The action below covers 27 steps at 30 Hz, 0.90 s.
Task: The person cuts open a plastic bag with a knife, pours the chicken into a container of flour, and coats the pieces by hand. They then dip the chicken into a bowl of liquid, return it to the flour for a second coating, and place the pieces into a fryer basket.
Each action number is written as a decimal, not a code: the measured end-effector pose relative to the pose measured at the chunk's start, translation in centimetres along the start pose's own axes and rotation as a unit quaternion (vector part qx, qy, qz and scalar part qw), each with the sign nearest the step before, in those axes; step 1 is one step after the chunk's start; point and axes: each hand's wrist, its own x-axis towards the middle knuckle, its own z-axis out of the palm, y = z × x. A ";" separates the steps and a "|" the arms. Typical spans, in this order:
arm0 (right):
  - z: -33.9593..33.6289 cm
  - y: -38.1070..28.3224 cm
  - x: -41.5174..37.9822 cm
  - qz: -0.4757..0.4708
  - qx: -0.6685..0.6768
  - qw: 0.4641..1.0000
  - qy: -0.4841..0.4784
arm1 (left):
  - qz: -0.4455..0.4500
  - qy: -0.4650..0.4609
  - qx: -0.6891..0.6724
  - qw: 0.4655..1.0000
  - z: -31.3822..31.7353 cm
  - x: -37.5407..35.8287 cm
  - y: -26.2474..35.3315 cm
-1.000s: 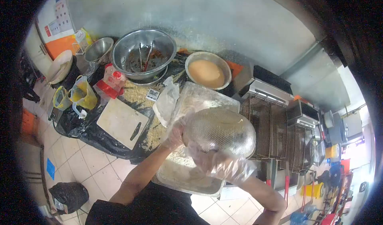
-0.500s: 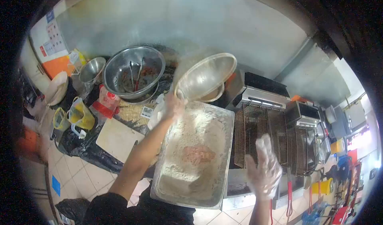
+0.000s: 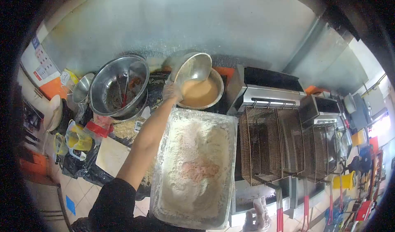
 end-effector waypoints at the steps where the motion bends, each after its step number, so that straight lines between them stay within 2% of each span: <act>1: 0.1 0.4 -0.2 -0.010 0.009 1.000 0.005 | 0.001 -0.002 0.003 1.000 0.6 0.1 -0.1; 3: 0.2 0.6 0.0 -0.013 0.021 1.000 0.012 | 0.057 -0.088 0.100 0.989 0.3 -0.1 0.4; 4: 0.1 0.5 0.1 0.000 0.025 1.000 0.003 | 0.058 -0.089 0.102 0.989 0.1 -0.3 0.4; 5: 0.0 0.4 0.3 0.014 0.029 0.999 -0.006 | 0.042 -0.143 0.083 0.985 -1.2 -0.8 0.8; 7: 0.0 0.4 0.4 0.039 0.037 0.998 -0.022 | 0.027 -0.196 0.065 0.978 -2.2 -0.9 1.1; 9: 0.1 0.8 0.5 0.026 0.031 0.999 -0.023 | -0.077 -0.220 -0.095 0.968 -1.8 -0.1 0.1; 13: 0.2 1.1 0.4 -0.015 0.043 0.999 -0.026 | -0.014 -0.168 -0.113 0.979 -0.7 1.1 -1.7; 16: 0.5 1.2 0.3 -0.056 0.031 0.998 -0.005 | 0.018 -0.180 -0.049 0.982 -2.6 1.5 -1.4; 19: 0.3 1.0 0.1 -0.076 0.042 0.996 -0.025 | 0.026 -0.130 -0.035 0.991 -5.9 0.7 -0.3; 21: 0.3 0.4 -0.1 0.030 0.064 0.996 -0.056 | 0.087 -0.109 0.021 0.990 -7.1 0.5 -0.1; 22: 0.3 0.6 0.0 0.029 0.065 0.996 -0.055 | 0.107 -0.101 0.040 0.988 -7.7 0.3 0.0; 24: 0.5 1.0 0.2 -0.127 -0.052 0.990 -0.031 | 0.098 -0.040 0.049 0.993 -8.9 -0.1 0.3; 25: 0.6 0.7 0.0 -0.128 -0.051 0.990 -0.031 | 0.098 -0.039 0.049 0.993 -9.5 -0.6 0.2; 27: 0.8 -0.1 -0.3 -0.028 0.074 0.996 -0.040 | 0.165 -0.010 0.072 0.984 -11.2 -1.7 0.3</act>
